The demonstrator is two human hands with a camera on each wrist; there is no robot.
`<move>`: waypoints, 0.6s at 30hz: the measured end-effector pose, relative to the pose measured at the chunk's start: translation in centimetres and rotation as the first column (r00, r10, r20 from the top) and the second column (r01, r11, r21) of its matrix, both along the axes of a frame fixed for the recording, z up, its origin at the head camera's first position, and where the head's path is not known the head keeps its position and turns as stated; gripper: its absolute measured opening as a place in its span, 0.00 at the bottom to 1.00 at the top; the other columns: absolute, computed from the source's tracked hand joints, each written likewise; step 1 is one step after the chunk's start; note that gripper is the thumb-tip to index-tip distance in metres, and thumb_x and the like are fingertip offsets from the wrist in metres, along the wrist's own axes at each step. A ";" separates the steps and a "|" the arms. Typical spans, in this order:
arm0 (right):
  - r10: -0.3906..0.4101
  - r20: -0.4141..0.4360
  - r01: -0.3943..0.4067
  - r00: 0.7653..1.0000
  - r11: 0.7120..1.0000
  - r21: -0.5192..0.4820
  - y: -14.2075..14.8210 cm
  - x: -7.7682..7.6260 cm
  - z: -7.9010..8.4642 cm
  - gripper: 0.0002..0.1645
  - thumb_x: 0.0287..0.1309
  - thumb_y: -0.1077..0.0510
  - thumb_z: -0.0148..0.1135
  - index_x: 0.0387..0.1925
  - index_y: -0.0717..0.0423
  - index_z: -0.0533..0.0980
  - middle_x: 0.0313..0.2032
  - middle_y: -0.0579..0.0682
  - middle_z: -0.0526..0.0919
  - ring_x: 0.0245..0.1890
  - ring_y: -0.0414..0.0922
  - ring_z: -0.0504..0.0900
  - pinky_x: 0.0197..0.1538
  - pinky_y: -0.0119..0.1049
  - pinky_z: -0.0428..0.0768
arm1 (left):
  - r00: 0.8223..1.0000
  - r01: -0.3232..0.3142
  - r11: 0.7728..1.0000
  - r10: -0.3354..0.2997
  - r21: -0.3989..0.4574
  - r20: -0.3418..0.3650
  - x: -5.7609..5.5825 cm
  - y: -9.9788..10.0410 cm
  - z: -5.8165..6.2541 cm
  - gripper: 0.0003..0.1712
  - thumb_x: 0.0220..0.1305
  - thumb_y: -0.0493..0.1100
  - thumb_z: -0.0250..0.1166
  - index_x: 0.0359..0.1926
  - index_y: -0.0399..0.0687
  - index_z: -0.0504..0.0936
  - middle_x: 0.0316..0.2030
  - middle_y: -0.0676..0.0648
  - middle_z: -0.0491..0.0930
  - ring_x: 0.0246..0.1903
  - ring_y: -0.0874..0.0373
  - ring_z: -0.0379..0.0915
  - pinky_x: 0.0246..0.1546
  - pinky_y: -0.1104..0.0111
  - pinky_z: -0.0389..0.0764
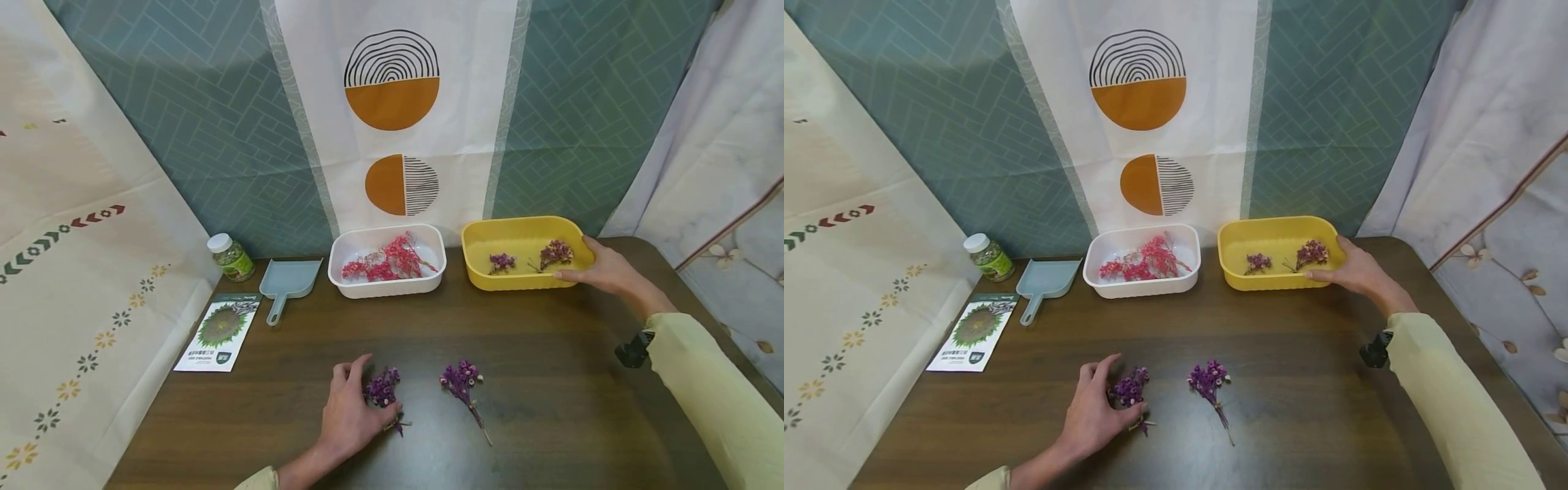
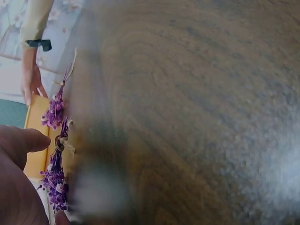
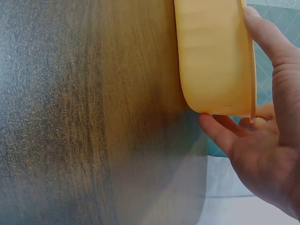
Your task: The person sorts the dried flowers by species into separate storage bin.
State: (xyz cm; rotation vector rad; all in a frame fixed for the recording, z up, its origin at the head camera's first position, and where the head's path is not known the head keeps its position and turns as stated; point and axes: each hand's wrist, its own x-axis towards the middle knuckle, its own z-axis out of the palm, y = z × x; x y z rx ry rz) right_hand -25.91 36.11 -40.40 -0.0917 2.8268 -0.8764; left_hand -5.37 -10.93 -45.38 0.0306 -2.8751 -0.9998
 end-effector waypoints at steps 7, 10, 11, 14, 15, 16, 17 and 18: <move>-0.015 0.011 0.015 1.000 1.000 -0.011 -0.1 0.1 0.1 0.75 0.53 0.30 0.68 0.76 0.69 0.35 0.69 0.80 0.50 0.67 0.75 0.54 0.63 0.73 0.53 | 0.999 0.020 1.000 -0.020 -0.011 -0.026 0.3 0.3 -0.4 0.52 0.35 0.54 0.85 0.64 0.51 0.72 0.50 0.40 0.68 0.42 0.48 0.74 0.24 0.58 0.76; -0.013 0.007 0.013 1.000 1.000 -0.012 -0.1 0.1 0.2 0.74 0.53 0.30 0.68 0.76 0.69 0.36 0.69 0.79 0.50 0.67 0.75 0.54 0.63 0.73 0.53 | 0.999 0.023 1.000 -0.023 -0.014 -0.039 0.4 0.5 -0.5 0.52 0.34 0.54 0.85 0.64 0.52 0.73 0.51 0.40 0.69 0.44 0.47 0.74 0.24 0.57 0.76; -0.012 0.005 0.012 1.000 1.000 -0.009 -0.1 0.1 0.2 0.74 0.53 0.30 0.68 0.76 0.69 0.36 0.69 0.79 0.50 0.67 0.75 0.54 0.63 0.73 0.53 | 0.999 0.023 1.000 -0.024 -0.016 -0.041 0.4 0.5 -0.6 0.52 0.34 0.54 0.85 0.64 0.52 0.74 0.51 0.40 0.69 0.44 0.47 0.74 0.24 0.57 0.76; -0.013 0.004 0.013 1.000 1.000 -0.002 -0.1 0.1 0.2 0.74 0.54 0.30 0.68 0.75 0.70 0.36 0.69 0.80 0.50 0.67 0.75 0.53 0.64 0.73 0.53 | 0.999 0.024 0.999 -0.025 -0.029 -0.030 0.2 0.6 -0.7 0.51 0.34 0.54 0.84 0.63 0.53 0.74 0.52 0.41 0.69 0.45 0.47 0.73 0.26 0.57 0.77; -0.014 0.005 0.014 1.000 1.000 0.001 -0.1 0.1 0.1 0.74 0.54 0.31 0.68 0.75 0.70 0.35 0.69 0.80 0.50 0.67 0.75 0.53 0.64 0.73 0.53 | 0.999 0.026 0.999 -0.027 -0.034 -0.025 0.2 0.6 -0.8 0.50 0.35 0.54 0.84 0.63 0.53 0.74 0.52 0.40 0.69 0.45 0.47 0.73 0.26 0.56 0.77; -0.014 0.006 0.014 1.000 1.000 0.002 -0.1 0.1 0.1 0.74 0.54 0.31 0.68 0.75 0.71 0.35 0.69 0.80 0.49 0.67 0.75 0.53 0.64 0.73 0.53 | 0.999 0.029 0.999 -0.030 -0.039 -0.018 0.2 0.6 -0.8 0.50 0.35 0.54 0.84 0.63 0.53 0.74 0.51 0.40 0.69 0.45 0.47 0.73 0.27 0.56 0.77; -0.016 0.007 0.016 1.000 1.000 0.001 -0.1 0.1 0.1 0.74 0.54 0.31 0.68 0.75 0.71 0.35 0.69 0.80 0.49 0.67 0.75 0.53 0.64 0.73 0.53 | 0.999 0.032 0.999 -0.032 -0.043 -0.011 0.1 0.6 -0.8 0.50 0.35 0.54 0.84 0.63 0.53 0.74 0.51 0.40 0.68 0.45 0.47 0.73 0.28 0.55 0.78; -0.017 0.007 0.017 1.000 1.000 0.001 -0.2 0.1 0.1 0.74 0.54 0.31 0.68 0.75 0.71 0.35 0.69 0.80 0.49 0.67 0.75 0.53 0.64 0.73 0.53 | 0.999 0.035 0.998 -0.036 -0.046 -0.005 0.1 0.6 -0.8 0.49 0.36 0.53 0.84 0.63 0.53 0.74 0.51 0.40 0.68 0.45 0.47 0.73 0.29 0.54 0.78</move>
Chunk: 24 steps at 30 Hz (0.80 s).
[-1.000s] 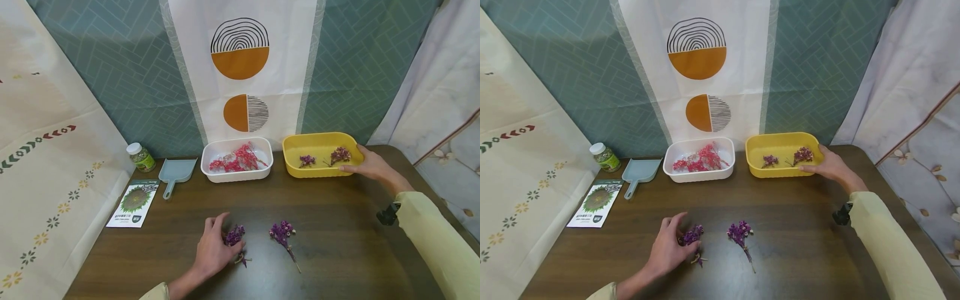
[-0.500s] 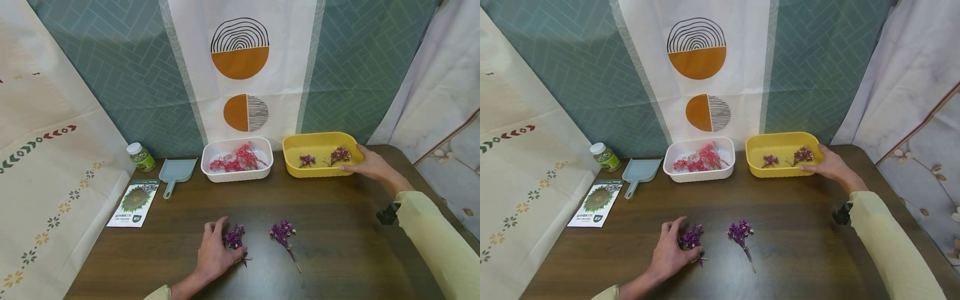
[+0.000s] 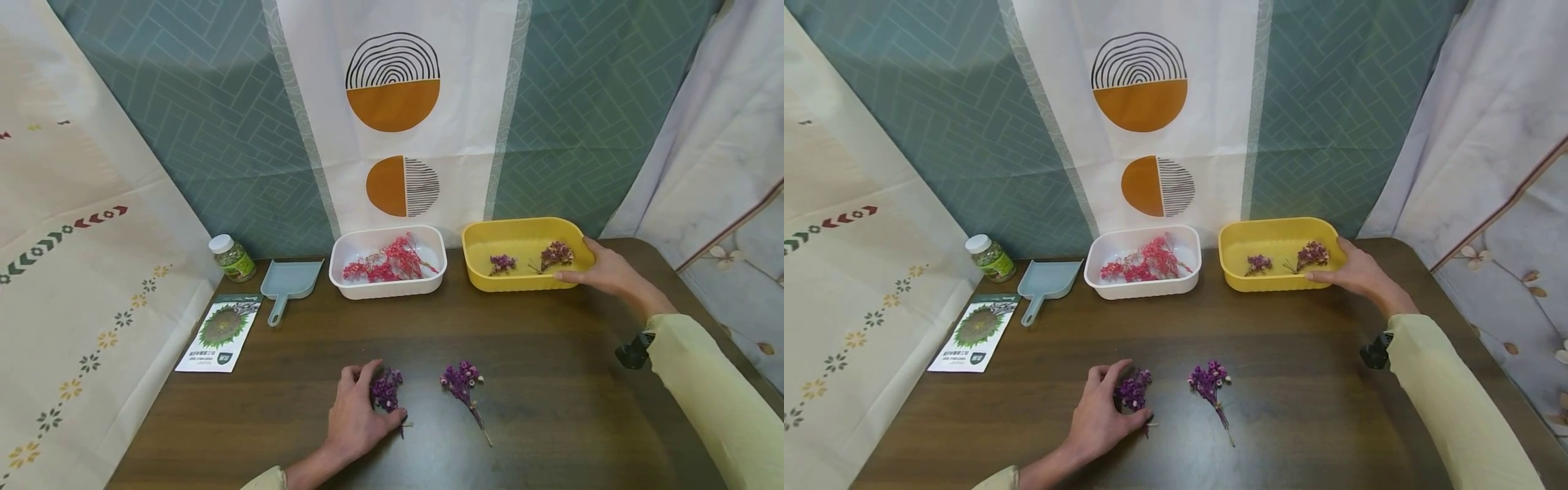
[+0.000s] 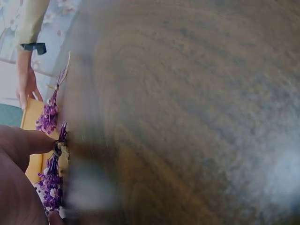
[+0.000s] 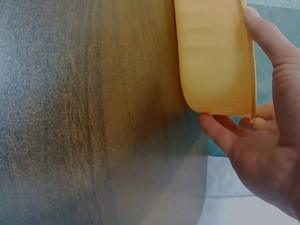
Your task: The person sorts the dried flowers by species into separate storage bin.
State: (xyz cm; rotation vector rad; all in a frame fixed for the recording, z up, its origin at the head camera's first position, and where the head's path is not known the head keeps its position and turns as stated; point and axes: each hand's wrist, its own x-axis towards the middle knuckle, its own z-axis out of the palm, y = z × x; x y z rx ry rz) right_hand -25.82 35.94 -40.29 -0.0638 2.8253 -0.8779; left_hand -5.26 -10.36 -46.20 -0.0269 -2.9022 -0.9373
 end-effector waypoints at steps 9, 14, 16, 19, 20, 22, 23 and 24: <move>0.003 -0.002 -0.003 1.000 1.000 -0.006 -0.1 0.0 0.1 0.75 0.53 0.30 0.68 0.75 0.70 0.34 0.70 0.80 0.49 0.67 0.75 0.53 0.64 0.73 0.53 | 0.995 0.089 0.996 -0.089 0.007 -0.047 0.0 -0.3 0.2 0.39 0.38 0.43 0.81 0.57 0.51 0.78 0.47 0.41 0.68 0.43 0.46 0.74 0.37 0.54 0.80; 0.005 0.000 -0.005 1.000 1.000 -0.001 0.0 0.1 0.1 0.75 0.54 0.31 0.68 0.75 0.71 0.33 0.69 0.80 0.48 0.67 0.76 0.52 0.64 0.73 0.53 | 0.989 0.125 0.992 -0.122 0.024 -0.088 -0.1 -0.5 0.3 0.34 0.38 0.37 0.76 0.54 0.49 0.80 0.45 0.41 0.68 0.41 0.47 0.74 0.39 0.54 0.80; 0.003 0.005 -0.003 1.000 1.000 0.001 0.1 0.0 0.0 0.75 0.53 0.30 0.68 0.75 0.71 0.33 0.69 0.81 0.47 0.67 0.76 0.51 0.64 0.73 0.53 | 0.987 0.132 0.991 -0.128 0.034 -0.095 -0.1 -0.6 0.3 0.33 0.39 0.35 0.74 0.53 0.48 0.80 0.45 0.41 0.68 0.40 0.48 0.74 0.39 0.54 0.80; -0.001 0.011 0.001 1.000 1.000 0.003 0.2 0.0 -0.1 0.75 0.54 0.30 0.67 0.75 0.70 0.33 0.70 0.81 0.47 0.67 0.76 0.50 0.64 0.73 0.52 | 0.987 0.136 0.990 -0.131 0.047 -0.096 -0.1 -0.7 0.3 0.31 0.40 0.34 0.71 0.51 0.47 0.81 0.44 0.42 0.68 0.38 0.49 0.74 0.39 0.54 0.80; -0.002 0.010 0.002 1.000 1.000 0.004 0.2 0.0 -0.1 0.75 0.54 0.30 0.67 0.75 0.70 0.33 0.70 0.80 0.47 0.67 0.76 0.50 0.64 0.73 0.52 | 0.986 0.139 0.989 -0.134 0.048 -0.096 -0.1 -0.7 0.3 0.30 0.40 0.33 0.70 0.51 0.46 0.81 0.44 0.42 0.68 0.38 0.49 0.74 0.38 0.54 0.80; -0.003 0.007 0.003 1.000 1.000 0.004 0.2 0.0 -0.1 0.75 0.54 0.30 0.67 0.75 0.71 0.33 0.70 0.80 0.47 0.67 0.76 0.50 0.64 0.73 0.52 | 0.986 0.141 0.989 -0.136 0.050 -0.093 -0.1 -0.8 0.3 0.30 0.40 0.33 0.69 0.51 0.46 0.80 0.44 0.42 0.68 0.38 0.49 0.74 0.38 0.55 0.79; -0.001 0.006 0.001 1.000 1.000 0.005 0.2 0.0 -0.1 0.74 0.54 0.30 0.67 0.75 0.71 0.33 0.70 0.81 0.47 0.67 0.77 0.50 0.64 0.73 0.52 | 0.986 0.143 0.988 -0.137 0.053 -0.092 -0.1 -0.8 0.3 0.30 0.40 0.33 0.69 0.52 0.45 0.80 0.44 0.42 0.68 0.38 0.49 0.74 0.38 0.55 0.79; 0.000 0.005 0.000 1.000 1.000 0.004 0.2 0.1 -0.1 0.75 0.54 0.30 0.67 0.75 0.71 0.33 0.70 0.80 0.47 0.67 0.76 0.50 0.64 0.73 0.52 | 0.986 0.144 0.988 -0.138 0.056 -0.091 -0.1 -0.8 0.4 0.30 0.40 0.32 0.69 0.52 0.45 0.80 0.44 0.42 0.68 0.38 0.49 0.74 0.38 0.55 0.79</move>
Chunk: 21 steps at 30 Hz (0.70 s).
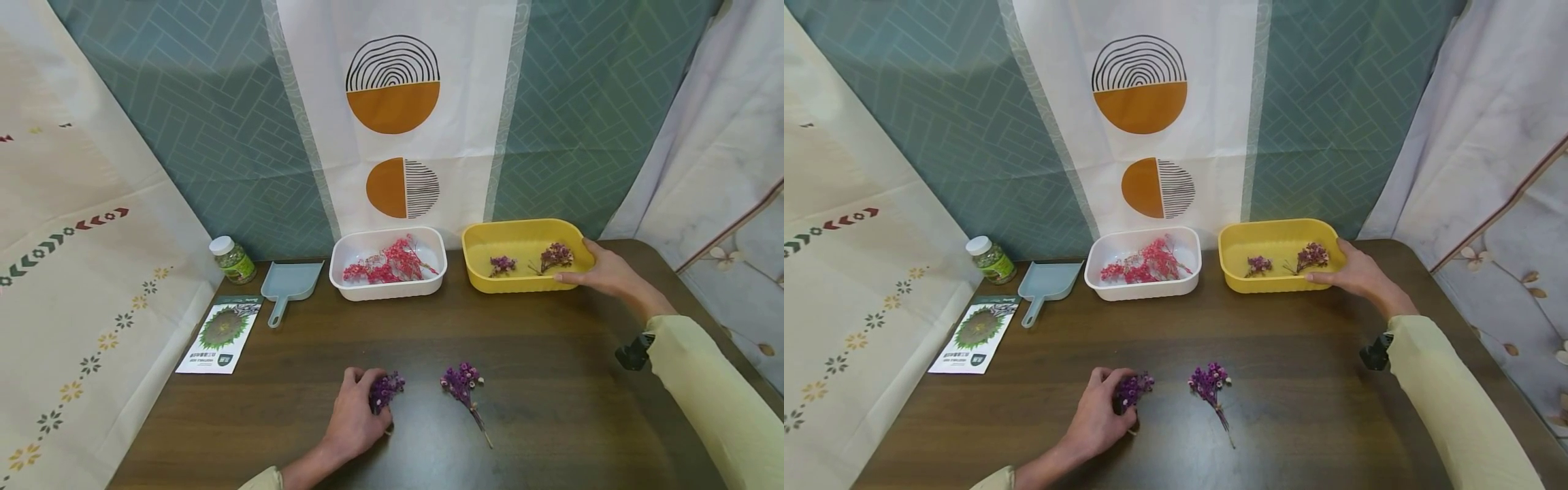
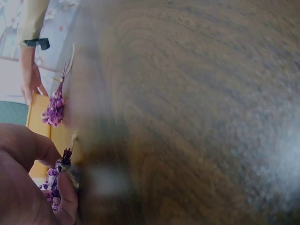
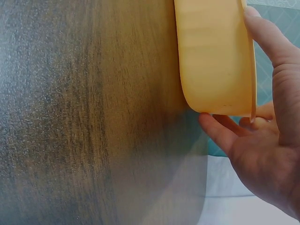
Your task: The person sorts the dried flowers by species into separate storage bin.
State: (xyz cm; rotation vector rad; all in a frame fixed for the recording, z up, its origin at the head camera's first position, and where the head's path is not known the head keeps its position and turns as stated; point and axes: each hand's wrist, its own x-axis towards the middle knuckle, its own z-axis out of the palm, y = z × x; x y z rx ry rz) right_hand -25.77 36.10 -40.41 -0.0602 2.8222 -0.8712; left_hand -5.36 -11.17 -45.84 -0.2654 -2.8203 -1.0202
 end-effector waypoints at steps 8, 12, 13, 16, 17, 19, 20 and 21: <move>0.003 -0.004 -0.003 1.000 1.000 -0.013 0.1 0.0 -0.1 0.75 0.54 0.30 0.67 0.75 0.70 0.33 0.70 0.80 0.48 0.67 0.76 0.51 0.64 0.73 0.53 | 1.000 0.013 1.000 -0.013 0.024 0.006 0.0 -0.2 0.1 0.29 0.43 0.31 0.69 0.52 0.45 0.80 0.42 0.44 0.68 0.37 0.52 0.73 0.38 0.58 0.80; 0.001 -0.007 -0.001 1.000 1.000 -0.016 0.2 0.0 -0.2 0.75 0.54 0.30 0.68 0.75 0.69 0.33 0.70 0.80 0.48 0.67 0.76 0.52 0.64 0.73 0.53 | 1.000 0.023 0.999 -0.023 0.031 -0.005 -0.1 -0.2 0.0 0.29 0.44 0.31 0.69 0.52 0.45 0.80 0.42 0.44 0.68 0.38 0.52 0.74 0.39 0.58 0.80; 0.001 -0.008 -0.001 1.000 1.000 -0.016 0.2 -0.1 -0.3 0.75 0.53 0.30 0.68 0.75 0.69 0.33 0.70 0.80 0.48 0.67 0.75 0.52 0.64 0.73 0.53 | 1.000 0.029 0.999 -0.029 0.035 -0.009 -0.1 -0.2 0.0 0.29 0.44 0.31 0.69 0.52 0.45 0.79 0.42 0.44 0.68 0.38 0.53 0.74 0.39 0.58 0.80; 0.001 -0.012 -0.001 1.000 1.000 -0.013 0.2 -0.1 -0.4 0.75 0.53 0.29 0.68 0.75 0.70 0.34 0.70 0.80 0.49 0.67 0.75 0.53 0.64 0.73 0.54 | 0.999 0.046 0.998 -0.045 0.045 -0.029 -0.3 -0.2 0.0 0.29 0.44 0.30 0.69 0.52 0.44 0.79 0.41 0.44 0.69 0.38 0.53 0.74 0.40 0.58 0.80; 0.002 -0.013 -0.002 1.000 1.000 -0.011 0.2 -0.1 -0.4 0.75 0.53 0.29 0.68 0.75 0.70 0.34 0.69 0.80 0.49 0.67 0.75 0.53 0.64 0.72 0.54 | 0.998 0.052 0.997 -0.050 0.050 -0.036 -0.3 -0.1 0.0 0.29 0.44 0.30 0.70 0.52 0.43 0.79 0.41 0.44 0.69 0.38 0.54 0.74 0.41 0.58 0.81; 0.003 -0.015 -0.003 1.000 1.000 -0.010 0.2 -0.1 -0.4 0.75 0.53 0.29 0.68 0.75 0.70 0.34 0.69 0.80 0.49 0.67 0.75 0.54 0.64 0.72 0.54 | 0.997 0.061 0.996 -0.058 0.059 -0.052 -0.6 -0.1 0.1 0.29 0.45 0.29 0.70 0.53 0.42 0.79 0.41 0.44 0.70 0.38 0.54 0.74 0.41 0.58 0.81; 0.004 -0.016 -0.004 1.000 1.000 -0.009 0.2 -0.1 -0.3 0.75 0.53 0.29 0.68 0.75 0.70 0.34 0.69 0.80 0.50 0.67 0.75 0.54 0.64 0.72 0.54 | 0.996 0.064 0.996 -0.060 0.063 -0.060 -0.7 -0.1 0.1 0.29 0.45 0.29 0.70 0.53 0.42 0.79 0.41 0.44 0.70 0.38 0.54 0.74 0.41 0.58 0.81; 0.004 -0.016 -0.004 1.000 1.000 -0.007 0.2 -0.1 -0.3 0.75 0.53 0.30 0.68 0.75 0.70 0.34 0.69 0.80 0.50 0.67 0.75 0.54 0.64 0.72 0.54 | 0.996 0.068 0.995 -0.063 0.067 -0.068 -0.8 0.0 0.2 0.29 0.45 0.29 0.70 0.53 0.42 0.79 0.41 0.44 0.70 0.39 0.54 0.74 0.41 0.59 0.81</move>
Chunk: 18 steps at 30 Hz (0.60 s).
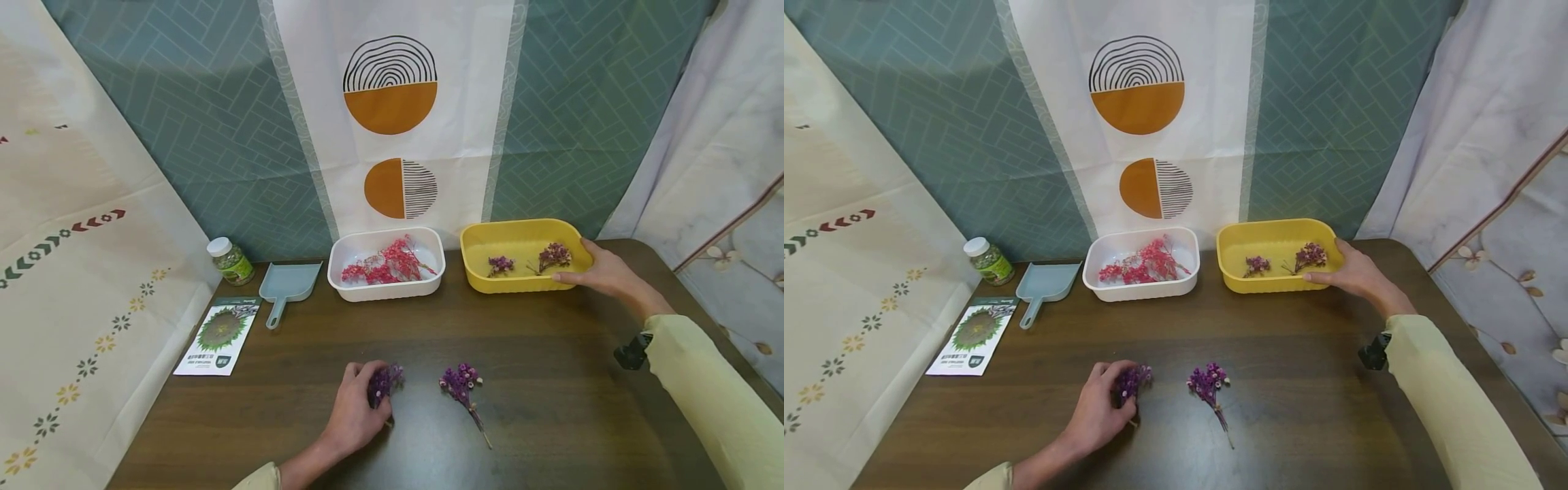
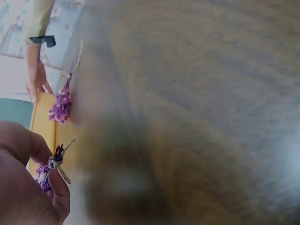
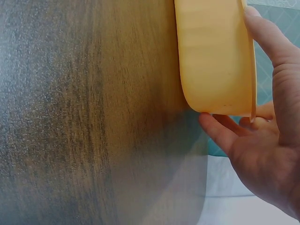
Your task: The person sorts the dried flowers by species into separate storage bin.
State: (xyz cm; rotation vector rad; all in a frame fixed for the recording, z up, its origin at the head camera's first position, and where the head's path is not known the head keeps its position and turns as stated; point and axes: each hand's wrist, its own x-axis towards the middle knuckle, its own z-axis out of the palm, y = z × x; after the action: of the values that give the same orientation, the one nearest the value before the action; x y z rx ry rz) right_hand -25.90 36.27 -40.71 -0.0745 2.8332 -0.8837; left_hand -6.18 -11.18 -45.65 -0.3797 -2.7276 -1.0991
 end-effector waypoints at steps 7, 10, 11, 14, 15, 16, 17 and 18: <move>0.004 -0.009 -0.004 1.000 1.000 0.006 -0.1 0.0 0.1 0.75 0.52 0.29 0.68 0.75 0.70 0.36 0.69 0.80 0.51 0.66 0.75 0.55 0.64 0.72 0.54 | 0.999 0.035 0.999 -0.035 0.022 -0.020 -1.1 0.5 0.8 0.30 0.47 0.29 0.71 0.55 0.44 0.78 0.43 0.42 0.71 0.40 0.53 0.74 0.41 0.58 0.81; 0.004 -0.012 -0.004 1.000 1.000 0.005 -0.1 0.0 0.1 0.75 0.52 0.29 0.68 0.75 0.70 0.36 0.69 0.80 0.51 0.66 0.75 0.55 0.64 0.72 0.54 | 0.998 0.056 0.998 -0.056 0.029 -0.002 -1.7 0.7 1.4 0.30 0.49 0.30 0.71 0.56 0.45 0.77 0.44 0.42 0.70 0.40 0.52 0.74 0.41 0.58 0.81; 0.003 -0.011 -0.003 1.000 1.000 0.004 -0.1 0.0 0.1 0.75 0.52 0.29 0.68 0.76 0.70 0.36 0.69 0.80 0.51 0.66 0.74 0.55 0.64 0.72 0.54 | 0.998 0.065 0.997 -0.065 0.033 0.007 -1.8 0.8 1.5 0.30 0.50 0.30 0.71 0.57 0.45 0.77 0.45 0.41 0.70 0.40 0.51 0.73 0.41 0.58 0.81; 0.006 -0.010 -0.006 1.000 1.000 0.005 0.0 -0.1 0.0 0.75 0.52 0.29 0.68 0.75 0.70 0.36 0.69 0.80 0.51 0.66 0.75 0.55 0.64 0.72 0.54 | 0.995 0.091 0.995 -0.093 0.050 0.040 -2.3 1.0 2.0 0.30 0.53 0.31 0.71 0.59 0.45 0.76 0.47 0.42 0.69 0.42 0.51 0.73 0.42 0.58 0.81; 0.006 -0.009 -0.006 1.000 1.000 0.003 0.0 -0.1 -0.1 0.75 0.52 0.29 0.68 0.76 0.70 0.36 0.69 0.80 0.51 0.67 0.74 0.55 0.64 0.72 0.54 | 0.994 0.099 0.994 -0.101 0.054 0.046 -2.5 1.1 2.1 0.30 0.54 0.32 0.71 0.60 0.45 0.75 0.47 0.42 0.69 0.42 0.51 0.73 0.43 0.58 0.81; 0.006 -0.009 -0.006 1.000 1.000 0.002 0.0 -0.1 -0.1 0.75 0.52 0.29 0.68 0.76 0.70 0.36 0.69 0.80 0.51 0.67 0.74 0.55 0.64 0.72 0.54 | 0.993 0.107 0.993 -0.110 0.057 0.050 -2.6 1.2 2.2 0.31 0.55 0.32 0.71 0.60 0.45 0.75 0.47 0.42 0.69 0.43 0.51 0.72 0.43 0.58 0.81; 0.007 -0.011 -0.007 1.000 1.000 0.003 0.0 -0.1 -0.1 0.75 0.52 0.29 0.68 0.76 0.70 0.36 0.69 0.80 0.51 0.66 0.74 0.55 0.64 0.72 0.54 | 0.992 0.114 0.992 -0.117 0.061 0.053 -2.8 1.3 2.3 0.30 0.55 0.32 0.70 0.61 0.45 0.75 0.48 0.42 0.69 0.43 0.51 0.72 0.43 0.58 0.81; 0.008 -0.011 -0.008 1.000 1.000 0.003 0.0 -0.1 -0.1 0.75 0.52 0.29 0.68 0.76 0.70 0.36 0.69 0.80 0.51 0.66 0.74 0.55 0.64 0.72 0.54 | 0.991 0.120 0.991 -0.123 0.064 0.054 -2.9 1.5 2.4 0.30 0.55 0.32 0.70 0.61 0.44 0.75 0.47 0.42 0.69 0.42 0.51 0.72 0.42 0.59 0.81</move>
State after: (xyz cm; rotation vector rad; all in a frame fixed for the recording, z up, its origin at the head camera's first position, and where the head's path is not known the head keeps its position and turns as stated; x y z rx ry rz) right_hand -26.01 36.30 -40.85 -0.0908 2.8427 -0.8796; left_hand -9.11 -9.71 -43.23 -0.5189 -2.7448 -1.2387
